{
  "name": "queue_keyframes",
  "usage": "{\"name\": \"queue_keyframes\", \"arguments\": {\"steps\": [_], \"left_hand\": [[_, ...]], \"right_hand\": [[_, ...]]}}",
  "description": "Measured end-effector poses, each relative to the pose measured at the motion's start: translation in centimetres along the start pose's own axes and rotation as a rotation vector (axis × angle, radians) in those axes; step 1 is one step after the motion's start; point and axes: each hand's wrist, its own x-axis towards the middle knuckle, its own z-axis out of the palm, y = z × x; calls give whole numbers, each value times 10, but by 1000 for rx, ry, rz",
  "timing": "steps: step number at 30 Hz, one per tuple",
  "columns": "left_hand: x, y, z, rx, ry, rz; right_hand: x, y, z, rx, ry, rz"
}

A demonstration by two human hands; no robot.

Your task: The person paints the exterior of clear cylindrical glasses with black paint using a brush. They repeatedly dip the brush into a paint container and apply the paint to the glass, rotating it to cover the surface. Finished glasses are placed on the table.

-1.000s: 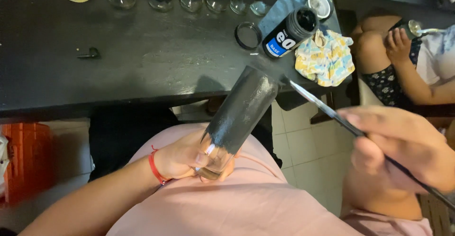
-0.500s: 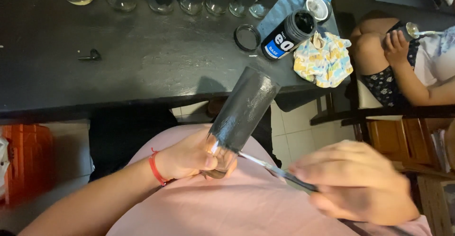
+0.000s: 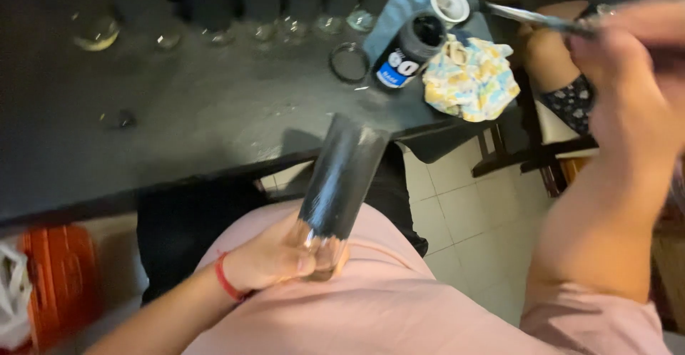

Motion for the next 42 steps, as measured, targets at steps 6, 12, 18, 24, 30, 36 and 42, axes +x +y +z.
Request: {"name": "queue_keyframes", "arguments": {"steps": [6, 12, 18, 24, 30, 36, 42], "left_hand": [[1, 3, 1, 155, 158, -115], [2, -4, -4, 158, 232, -2], [-4, -9, -6, 114, 224, 24], [-8, -11, -9, 97, 207, 28], [-9, -12, -10, 146, 206, 38], [-5, -2, -2, 177, 186, 0], [-16, -14, -13, 28, 193, -26]], "right_hand": [[60, 15, 35, -186, -195, -3], [73, 11, 74, -306, -331, 162], [70, 33, 110, -383, -346, 117], [73, 50, 126, -430, -421, 173], [77, 43, 128, -426, -460, 232], [79, 41, 108, -321, -372, 276], [66, 76, 65, 12, -83, 54]]}}
